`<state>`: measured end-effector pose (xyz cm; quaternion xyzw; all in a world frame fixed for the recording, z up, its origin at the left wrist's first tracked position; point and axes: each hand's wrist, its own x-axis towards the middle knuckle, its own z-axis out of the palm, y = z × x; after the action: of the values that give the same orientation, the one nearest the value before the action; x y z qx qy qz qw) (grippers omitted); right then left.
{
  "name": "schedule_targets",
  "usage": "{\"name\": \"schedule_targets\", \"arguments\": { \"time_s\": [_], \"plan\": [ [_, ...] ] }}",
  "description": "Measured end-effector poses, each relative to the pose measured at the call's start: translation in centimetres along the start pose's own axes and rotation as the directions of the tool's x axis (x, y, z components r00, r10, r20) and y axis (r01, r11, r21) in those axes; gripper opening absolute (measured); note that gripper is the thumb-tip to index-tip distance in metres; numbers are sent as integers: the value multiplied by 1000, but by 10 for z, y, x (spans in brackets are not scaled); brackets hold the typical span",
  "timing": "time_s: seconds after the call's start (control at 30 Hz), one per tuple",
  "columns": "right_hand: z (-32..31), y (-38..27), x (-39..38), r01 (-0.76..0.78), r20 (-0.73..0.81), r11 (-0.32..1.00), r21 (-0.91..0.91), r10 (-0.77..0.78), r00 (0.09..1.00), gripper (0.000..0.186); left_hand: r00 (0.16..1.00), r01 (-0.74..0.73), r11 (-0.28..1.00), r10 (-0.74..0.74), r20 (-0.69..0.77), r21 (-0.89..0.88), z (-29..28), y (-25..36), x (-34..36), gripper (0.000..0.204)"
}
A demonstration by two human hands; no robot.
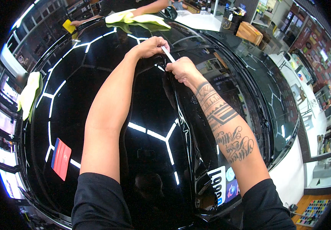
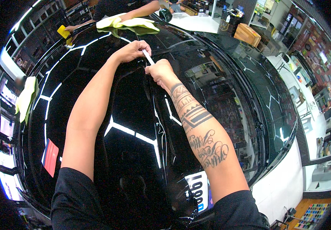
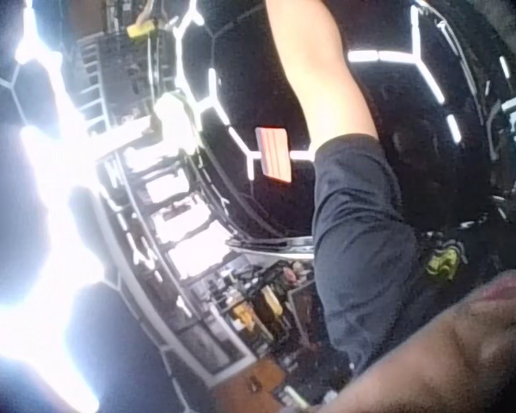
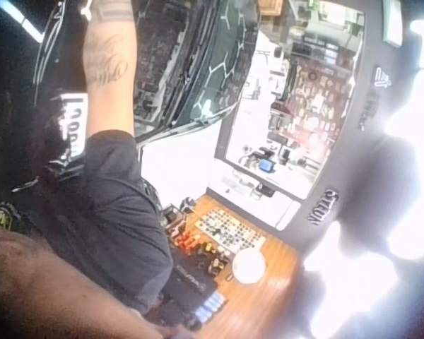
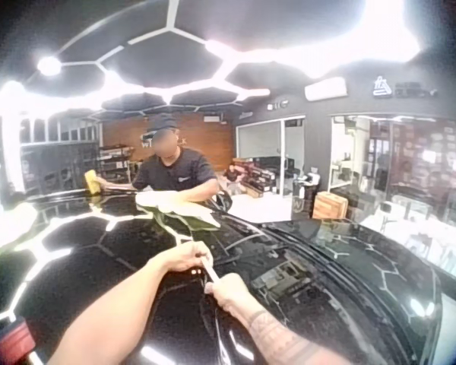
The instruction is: The person applies a transparent protective film to the hood of a black car. They use a red squeegee to smooth the film and remove bubbles, then use a white plastic tool to trim excess film along the edges. A second person wipes the surface with a cloth in the background.
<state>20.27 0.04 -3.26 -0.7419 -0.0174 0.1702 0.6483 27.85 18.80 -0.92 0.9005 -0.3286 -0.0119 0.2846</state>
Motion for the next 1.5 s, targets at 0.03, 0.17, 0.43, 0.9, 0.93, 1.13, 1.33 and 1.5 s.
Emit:
{"name": "schedule_targets", "arguments": {
  "time_s": [0.03,0.17,0.43,0.9,0.93,1.13,1.33,1.5],
  "plan": [
    [2,1,1,8,1,1000,18,-8,1000,21,1000,4,1000,-4,-2,4,0,-1,-1,8],
    [-11,12,2,4,80,951,309,-30,996,20,999,33,999,-34,-17,-34,3,5,0,13],
    [0,8,-20,69,-66,996,-47,-72,995,25,998,13,978,-1,-57,210,14,3,0,13],
    [-16,6,-65,-15,135,988,-151,36,990,31,981,90,978,-119,151,186,6,14,7,10],
    [-18,7,-70,-42,157,988,-151,66,985,29,986,82,974,-110,127,210,7,16,6,11],
    [-20,27,-76,89,-17,966,-243,-96,995,21,991,90,952,-115,70,294,11,27,5,10],
    [-30,32,-108,64,98,907,-415,-26,995,30,993,92,939,-110,35,332,13,26,1,10],
    [-22,54,-120,211,-33,938,-274,-229,973,33,996,53,955,-71,52,291,13,21,3,11]
  ]
}}
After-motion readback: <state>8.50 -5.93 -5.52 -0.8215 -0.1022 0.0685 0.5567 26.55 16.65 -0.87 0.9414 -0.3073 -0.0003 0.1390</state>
